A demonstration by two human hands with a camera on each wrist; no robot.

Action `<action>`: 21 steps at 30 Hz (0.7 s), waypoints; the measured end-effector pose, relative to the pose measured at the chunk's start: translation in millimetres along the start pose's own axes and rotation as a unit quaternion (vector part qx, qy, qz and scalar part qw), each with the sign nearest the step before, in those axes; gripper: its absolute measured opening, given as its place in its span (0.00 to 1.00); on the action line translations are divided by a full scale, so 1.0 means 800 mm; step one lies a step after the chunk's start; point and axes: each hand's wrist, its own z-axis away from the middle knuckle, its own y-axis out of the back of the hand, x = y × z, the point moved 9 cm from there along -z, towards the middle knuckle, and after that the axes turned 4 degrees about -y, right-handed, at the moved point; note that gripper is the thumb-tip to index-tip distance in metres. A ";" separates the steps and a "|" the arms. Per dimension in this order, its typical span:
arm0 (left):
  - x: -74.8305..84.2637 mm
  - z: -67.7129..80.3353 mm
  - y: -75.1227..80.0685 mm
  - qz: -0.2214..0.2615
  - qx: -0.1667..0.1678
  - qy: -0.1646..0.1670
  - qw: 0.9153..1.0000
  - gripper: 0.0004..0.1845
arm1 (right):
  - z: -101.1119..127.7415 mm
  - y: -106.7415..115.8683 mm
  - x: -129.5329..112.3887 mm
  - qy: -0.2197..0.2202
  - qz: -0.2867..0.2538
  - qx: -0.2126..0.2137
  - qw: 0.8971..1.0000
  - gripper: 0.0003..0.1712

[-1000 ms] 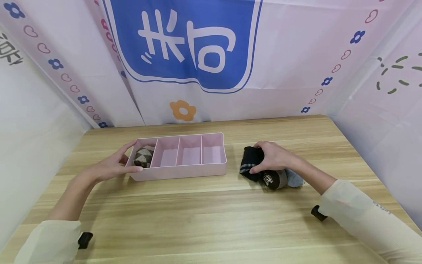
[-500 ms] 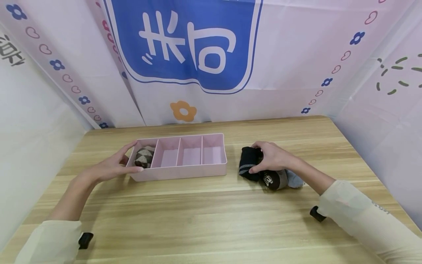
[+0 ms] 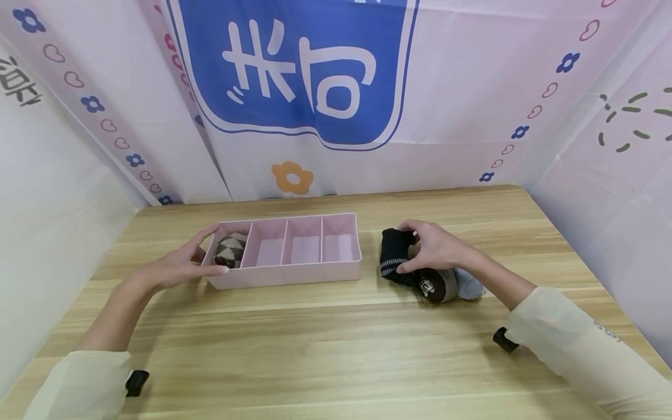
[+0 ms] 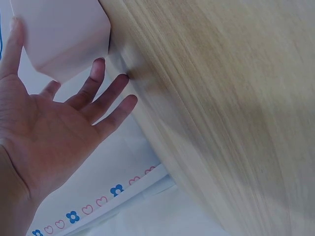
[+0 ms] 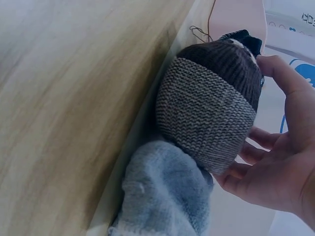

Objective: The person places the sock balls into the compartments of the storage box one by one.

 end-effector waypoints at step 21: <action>0.000 0.000 -0.001 0.008 0.000 -0.004 1.000 0.59 | -0.002 0.022 -0.022 0.038 -0.016 0.029 0.999 0.47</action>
